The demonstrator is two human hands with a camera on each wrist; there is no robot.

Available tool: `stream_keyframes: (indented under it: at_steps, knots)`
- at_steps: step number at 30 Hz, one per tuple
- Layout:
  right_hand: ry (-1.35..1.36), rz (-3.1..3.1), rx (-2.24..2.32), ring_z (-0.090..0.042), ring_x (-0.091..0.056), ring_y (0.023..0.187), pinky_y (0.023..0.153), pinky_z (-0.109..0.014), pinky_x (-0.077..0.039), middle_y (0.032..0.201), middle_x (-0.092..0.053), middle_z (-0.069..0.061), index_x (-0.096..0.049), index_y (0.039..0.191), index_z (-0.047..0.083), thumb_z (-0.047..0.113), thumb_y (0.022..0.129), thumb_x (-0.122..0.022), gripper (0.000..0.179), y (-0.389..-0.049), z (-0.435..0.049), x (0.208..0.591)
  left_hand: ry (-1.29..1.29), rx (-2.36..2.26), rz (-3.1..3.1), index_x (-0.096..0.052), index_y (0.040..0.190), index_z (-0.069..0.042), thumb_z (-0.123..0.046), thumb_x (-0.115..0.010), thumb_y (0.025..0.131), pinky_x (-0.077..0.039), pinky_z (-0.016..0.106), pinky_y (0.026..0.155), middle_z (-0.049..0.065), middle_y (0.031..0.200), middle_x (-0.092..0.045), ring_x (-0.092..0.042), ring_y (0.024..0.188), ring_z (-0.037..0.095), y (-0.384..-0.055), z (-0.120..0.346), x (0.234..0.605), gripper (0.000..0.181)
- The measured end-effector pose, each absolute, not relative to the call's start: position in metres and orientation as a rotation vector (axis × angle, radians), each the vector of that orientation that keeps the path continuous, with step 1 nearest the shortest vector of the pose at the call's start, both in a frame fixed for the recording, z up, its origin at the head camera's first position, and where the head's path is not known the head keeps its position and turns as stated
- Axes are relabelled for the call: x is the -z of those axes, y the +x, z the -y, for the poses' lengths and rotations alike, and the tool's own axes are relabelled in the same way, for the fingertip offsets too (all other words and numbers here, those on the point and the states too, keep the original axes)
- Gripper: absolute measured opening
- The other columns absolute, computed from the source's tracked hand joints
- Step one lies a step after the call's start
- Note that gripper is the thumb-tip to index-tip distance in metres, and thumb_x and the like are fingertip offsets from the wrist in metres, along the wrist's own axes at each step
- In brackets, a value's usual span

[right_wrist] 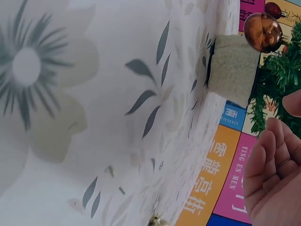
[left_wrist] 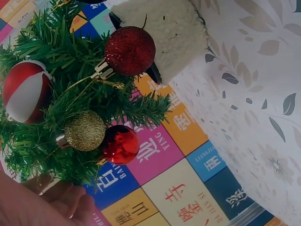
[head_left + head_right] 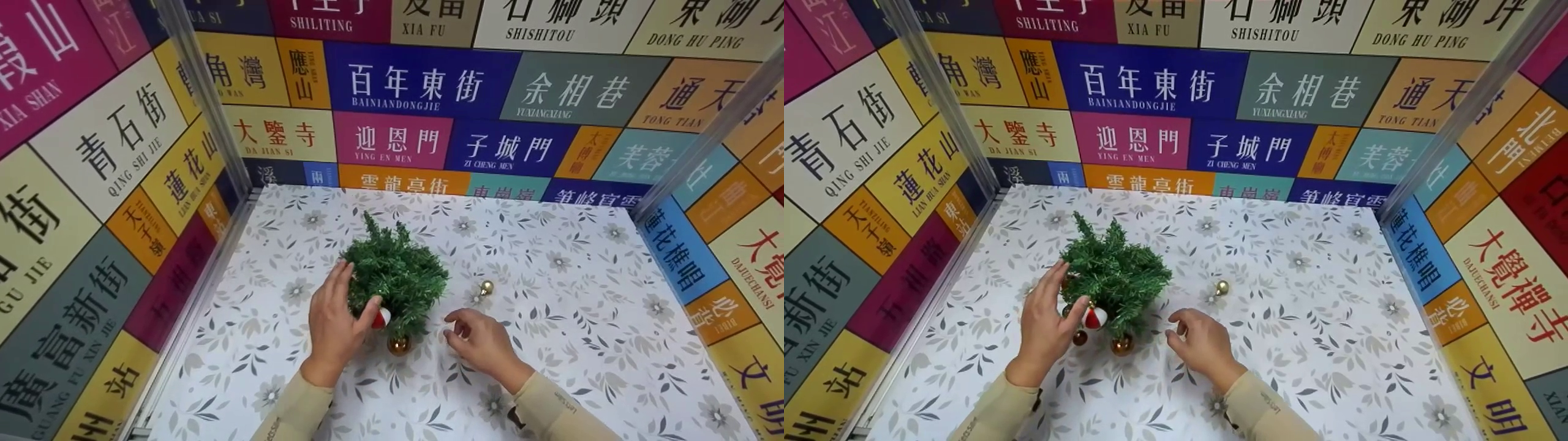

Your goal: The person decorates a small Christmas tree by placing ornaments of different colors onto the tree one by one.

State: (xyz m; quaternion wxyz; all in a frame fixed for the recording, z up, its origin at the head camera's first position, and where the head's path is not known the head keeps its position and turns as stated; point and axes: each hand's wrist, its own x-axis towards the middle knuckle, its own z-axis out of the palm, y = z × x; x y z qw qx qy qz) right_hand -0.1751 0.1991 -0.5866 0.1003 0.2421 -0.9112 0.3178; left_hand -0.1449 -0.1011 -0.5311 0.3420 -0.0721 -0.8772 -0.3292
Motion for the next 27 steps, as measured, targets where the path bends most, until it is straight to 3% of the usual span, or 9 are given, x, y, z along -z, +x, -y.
stream_keyframes:
  at_steps: [5,11,15,27]
  knots:
    - [0.690,2.697,-0.908,-0.016,-0.063,0.073,0.060,-0.033,-0.049,0.084,-0.063,0.006,-0.070,0.105,0.018,0.022,0.084,-0.077,0.023,-0.182,-0.208,0.590,-0.186,0.848,2.281,-0.053,0.142,-0.001,-0.052,-0.062,0.092,-0.039,0.051,0.103,0.018,0.146,-0.049,-0.050,0.128,0.034,-0.145,0.103,0.532,0.072]
    - [0.623,2.753,-0.894,-0.014,-0.062,0.078,0.063,-0.035,-0.049,0.088,-0.063,0.007,-0.070,0.109,0.018,0.025,0.086,-0.075,0.025,-0.190,-0.225,0.596,-0.173,0.846,2.316,-0.053,0.141,-0.001,-0.052,-0.061,0.093,-0.038,0.053,0.103,0.016,0.146,-0.049,-0.050,0.127,0.035,-0.144,0.103,0.532,0.070]
    - [0.560,2.779,-0.892,-0.020,-0.063,0.081,0.065,-0.037,-0.050,0.091,-0.064,0.003,-0.069,0.112,0.017,0.024,0.087,-0.074,0.027,-0.200,-0.238,0.601,-0.171,0.842,2.314,-0.055,0.141,-0.002,-0.052,-0.062,0.093,-0.038,0.053,0.102,0.016,0.146,-0.049,-0.051,0.126,0.035,-0.144,0.104,0.532,0.069]
    - [0.295,2.852,-0.848,-0.026,-0.062,0.095,0.075,-0.048,-0.049,0.109,-0.062,-0.007,-0.064,0.125,0.014,0.019,0.091,-0.067,0.034,-0.251,-0.287,0.617,-0.183,0.845,2.314,-0.056,0.139,-0.001,-0.052,-0.061,0.093,-0.039,0.052,0.103,0.015,0.147,-0.049,-0.051,0.127,0.035,-0.144,0.105,0.533,0.068]
